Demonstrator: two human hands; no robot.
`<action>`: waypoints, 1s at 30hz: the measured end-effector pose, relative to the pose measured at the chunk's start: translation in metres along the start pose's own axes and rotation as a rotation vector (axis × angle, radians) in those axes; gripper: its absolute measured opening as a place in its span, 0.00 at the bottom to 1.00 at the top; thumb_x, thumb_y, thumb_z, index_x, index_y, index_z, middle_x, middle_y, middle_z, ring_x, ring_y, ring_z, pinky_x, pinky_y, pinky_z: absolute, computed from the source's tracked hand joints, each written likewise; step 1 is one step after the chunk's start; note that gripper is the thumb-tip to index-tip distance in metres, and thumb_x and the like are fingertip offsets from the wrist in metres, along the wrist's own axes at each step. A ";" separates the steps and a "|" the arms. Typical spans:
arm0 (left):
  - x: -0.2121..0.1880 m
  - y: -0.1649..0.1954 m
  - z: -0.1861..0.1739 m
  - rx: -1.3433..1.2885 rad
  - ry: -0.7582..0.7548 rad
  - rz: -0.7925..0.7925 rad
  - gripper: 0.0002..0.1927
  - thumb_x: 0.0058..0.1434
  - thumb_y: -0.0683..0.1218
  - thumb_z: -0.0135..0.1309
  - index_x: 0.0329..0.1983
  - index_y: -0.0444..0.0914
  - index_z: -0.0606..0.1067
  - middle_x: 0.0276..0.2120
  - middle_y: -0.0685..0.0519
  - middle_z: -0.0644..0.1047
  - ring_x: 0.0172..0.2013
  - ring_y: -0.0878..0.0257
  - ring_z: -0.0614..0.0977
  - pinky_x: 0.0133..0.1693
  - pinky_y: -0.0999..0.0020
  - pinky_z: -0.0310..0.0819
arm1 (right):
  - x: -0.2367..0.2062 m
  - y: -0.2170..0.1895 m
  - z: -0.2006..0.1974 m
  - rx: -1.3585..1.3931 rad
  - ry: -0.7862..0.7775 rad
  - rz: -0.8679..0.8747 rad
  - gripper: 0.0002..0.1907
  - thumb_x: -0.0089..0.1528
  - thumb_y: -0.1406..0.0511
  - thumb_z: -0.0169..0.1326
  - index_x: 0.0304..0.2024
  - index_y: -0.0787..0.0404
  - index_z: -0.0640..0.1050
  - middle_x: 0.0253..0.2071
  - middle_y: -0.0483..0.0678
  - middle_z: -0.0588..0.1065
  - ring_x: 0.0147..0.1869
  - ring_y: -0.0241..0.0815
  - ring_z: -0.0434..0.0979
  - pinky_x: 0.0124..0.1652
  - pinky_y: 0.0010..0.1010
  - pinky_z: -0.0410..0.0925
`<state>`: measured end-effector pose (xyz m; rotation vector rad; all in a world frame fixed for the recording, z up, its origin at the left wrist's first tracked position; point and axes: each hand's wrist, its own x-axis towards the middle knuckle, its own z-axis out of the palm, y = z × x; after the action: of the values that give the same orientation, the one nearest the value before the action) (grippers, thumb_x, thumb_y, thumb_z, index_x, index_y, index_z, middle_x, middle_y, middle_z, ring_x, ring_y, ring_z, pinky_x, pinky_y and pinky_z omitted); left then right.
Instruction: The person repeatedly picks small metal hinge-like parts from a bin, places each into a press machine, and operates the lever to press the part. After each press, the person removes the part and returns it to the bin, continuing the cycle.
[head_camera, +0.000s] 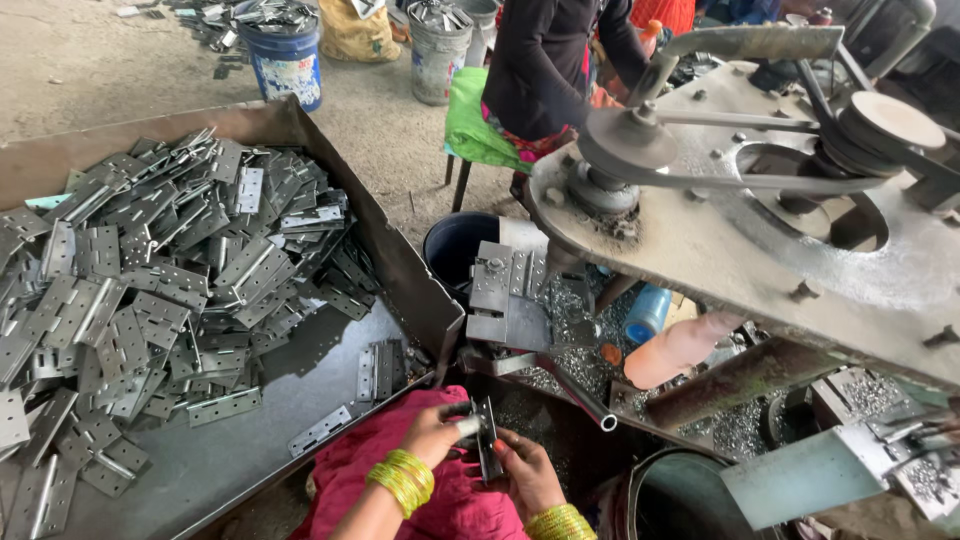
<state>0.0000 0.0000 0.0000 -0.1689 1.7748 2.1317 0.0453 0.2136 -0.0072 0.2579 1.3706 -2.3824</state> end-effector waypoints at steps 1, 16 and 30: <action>-0.007 0.010 -0.003 -0.053 0.016 0.000 0.17 0.55 0.43 0.64 0.49 0.36 0.84 0.36 0.55 0.85 0.36 0.66 0.83 0.43 0.68 0.78 | -0.009 -0.012 0.010 -0.099 0.003 -0.041 0.26 0.62 0.74 0.51 0.64 0.73 0.72 0.49 0.56 0.80 0.46 0.42 0.82 0.45 0.39 0.77; 0.013 0.099 0.039 -0.040 -0.095 0.195 0.14 0.60 0.41 0.57 0.49 0.33 0.82 0.40 0.50 0.85 0.38 0.65 0.84 0.44 0.67 0.78 | -0.061 -0.145 0.118 -0.384 0.240 -0.222 0.37 0.59 0.73 0.53 0.71 0.62 0.61 0.44 0.53 0.80 0.43 0.40 0.83 0.40 0.38 0.77; 0.059 0.124 0.116 1.605 0.305 0.595 0.18 0.61 0.43 0.55 0.51 0.28 0.78 0.69 0.36 0.65 0.65 0.45 0.67 0.58 0.52 0.64 | -0.083 -0.171 0.079 -1.930 0.507 -0.124 0.22 0.66 0.63 0.46 0.64 0.54 0.69 0.40 0.51 0.78 0.36 0.53 0.83 0.35 0.44 0.74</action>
<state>-0.0816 0.1059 0.1200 0.5178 3.3359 0.2828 0.0537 0.2424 0.1963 0.1580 3.0758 -0.1614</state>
